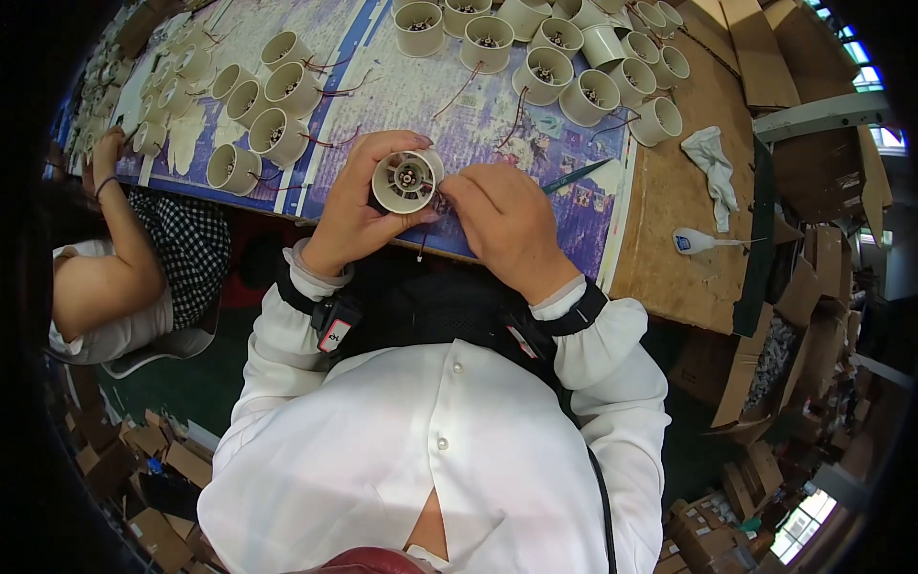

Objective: The person applies glue to the interior of a plastic housing, inserts a fan motor, and uses tweezers to position the wires, repeating this process for multiple units.

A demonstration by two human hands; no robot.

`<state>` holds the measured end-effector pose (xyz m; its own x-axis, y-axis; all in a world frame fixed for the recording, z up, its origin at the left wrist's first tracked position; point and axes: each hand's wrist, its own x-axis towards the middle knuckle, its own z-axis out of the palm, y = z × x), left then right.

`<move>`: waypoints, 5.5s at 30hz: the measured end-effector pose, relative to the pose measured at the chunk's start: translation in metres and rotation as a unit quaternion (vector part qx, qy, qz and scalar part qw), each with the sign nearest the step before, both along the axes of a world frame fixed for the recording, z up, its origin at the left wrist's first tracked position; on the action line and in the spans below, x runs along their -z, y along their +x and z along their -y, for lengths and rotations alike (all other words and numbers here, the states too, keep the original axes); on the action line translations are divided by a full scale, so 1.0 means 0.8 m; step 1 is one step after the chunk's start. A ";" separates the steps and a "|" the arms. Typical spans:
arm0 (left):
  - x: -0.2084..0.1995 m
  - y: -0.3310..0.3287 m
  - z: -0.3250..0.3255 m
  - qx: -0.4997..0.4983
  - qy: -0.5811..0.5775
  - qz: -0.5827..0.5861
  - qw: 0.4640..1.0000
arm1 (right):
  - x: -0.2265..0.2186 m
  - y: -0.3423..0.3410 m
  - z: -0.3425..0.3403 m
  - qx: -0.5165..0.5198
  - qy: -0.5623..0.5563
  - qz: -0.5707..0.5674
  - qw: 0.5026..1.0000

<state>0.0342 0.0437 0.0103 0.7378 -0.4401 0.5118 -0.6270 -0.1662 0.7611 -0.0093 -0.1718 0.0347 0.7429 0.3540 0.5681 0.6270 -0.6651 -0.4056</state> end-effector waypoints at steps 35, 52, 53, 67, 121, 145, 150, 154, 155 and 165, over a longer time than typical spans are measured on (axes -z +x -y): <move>0.008 0.007 -0.001 0.069 -0.094 -0.071 0.991 | -0.009 0.003 0.002 -0.026 0.366 -0.551 0.750; -0.002 0.000 -0.005 0.069 -0.080 -0.142 0.984 | -0.012 -0.009 -0.003 0.005 -0.074 0.042 0.996; -0.002 0.000 -0.004 0.069 -0.078 -0.145 0.984 | -0.014 -0.009 -0.003 0.004 -0.078 0.053 0.996; 0.005 0.004 -0.004 0.085 -0.095 -0.097 0.987 | -0.002 -0.011 -0.014 0.029 0.302 -0.396 0.867; -0.028 -0.002 0.045 0.063 -0.310 -0.524 0.791 | -0.022 -0.004 -0.043 -0.061 0.470 -0.283 0.834; -0.036 -0.014 0.024 0.134 -0.244 -0.239 0.930 | -0.046 -0.027 -0.001 0.016 0.190 -0.134 0.972; -0.037 -0.010 0.021 0.130 -0.172 -0.160 0.963 | -0.023 -0.019 0.006 -0.006 0.176 -0.066 0.982; -0.036 -0.003 0.020 0.121 -0.119 -0.053 0.984 | -0.014 -0.016 -0.001 0.014 0.168 -0.049 0.985; -0.038 -0.001 0.019 0.114 -0.097 -0.028 0.988 | -0.013 -0.015 -0.003 0.014 0.166 -0.051 0.985; -0.021 -0.004 0.022 0.120 -0.164 -0.073 0.977 | -0.008 -0.014 -0.007 0.038 0.206 -0.170 0.963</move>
